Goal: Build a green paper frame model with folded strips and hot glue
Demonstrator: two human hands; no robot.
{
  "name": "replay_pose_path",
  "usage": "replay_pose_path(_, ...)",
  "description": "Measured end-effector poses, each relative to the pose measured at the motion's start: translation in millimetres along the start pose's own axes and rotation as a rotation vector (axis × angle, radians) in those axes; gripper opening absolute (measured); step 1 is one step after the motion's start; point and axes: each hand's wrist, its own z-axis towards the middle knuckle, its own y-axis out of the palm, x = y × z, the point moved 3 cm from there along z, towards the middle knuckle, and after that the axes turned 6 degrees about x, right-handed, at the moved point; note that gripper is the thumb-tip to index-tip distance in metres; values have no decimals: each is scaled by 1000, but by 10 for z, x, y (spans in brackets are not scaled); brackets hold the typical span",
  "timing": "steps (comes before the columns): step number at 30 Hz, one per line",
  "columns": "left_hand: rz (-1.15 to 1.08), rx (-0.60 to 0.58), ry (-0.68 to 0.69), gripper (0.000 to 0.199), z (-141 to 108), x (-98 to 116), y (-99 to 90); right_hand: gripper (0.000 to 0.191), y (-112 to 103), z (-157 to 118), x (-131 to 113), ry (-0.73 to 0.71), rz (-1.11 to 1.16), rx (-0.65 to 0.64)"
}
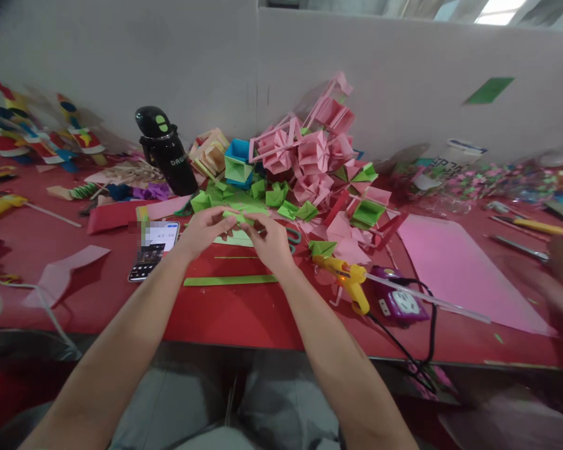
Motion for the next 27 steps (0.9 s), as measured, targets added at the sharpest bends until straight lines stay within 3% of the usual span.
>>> replay_pose_path(4, 70, 29, 81, 35, 15, -40, -53, 34, -16, 24, 46, 105, 143, 63)
replay_pose_path(10, 100, 32, 50, 23, 19, -47, -47, 46, 2, 33, 73, 177, 315, 98)
replay_pose_path(15, 29, 203, -78, 17, 53, -75, -60, 49, 78, -5, 80, 254, 414, 46)
replay_pose_path(18, 33, 258, -81, 17, 41, -49, -86, 45, 101, -23, 84, 260, 392, 13)
replay_pose_path(20, 59, 212, -60, 18, 16, 0, -104, 38, 93, -24, 99, 254, 344, 21)
replay_pose_path(24, 194, -33, -34, 19, -47, 113, -136, 25, 44, -10, 127, 239, 266, 63)
replay_pose_path(27, 320, -159, 18, 22, -128, 153, -186, 15, 9, -7, 103, 221, 178, 14)
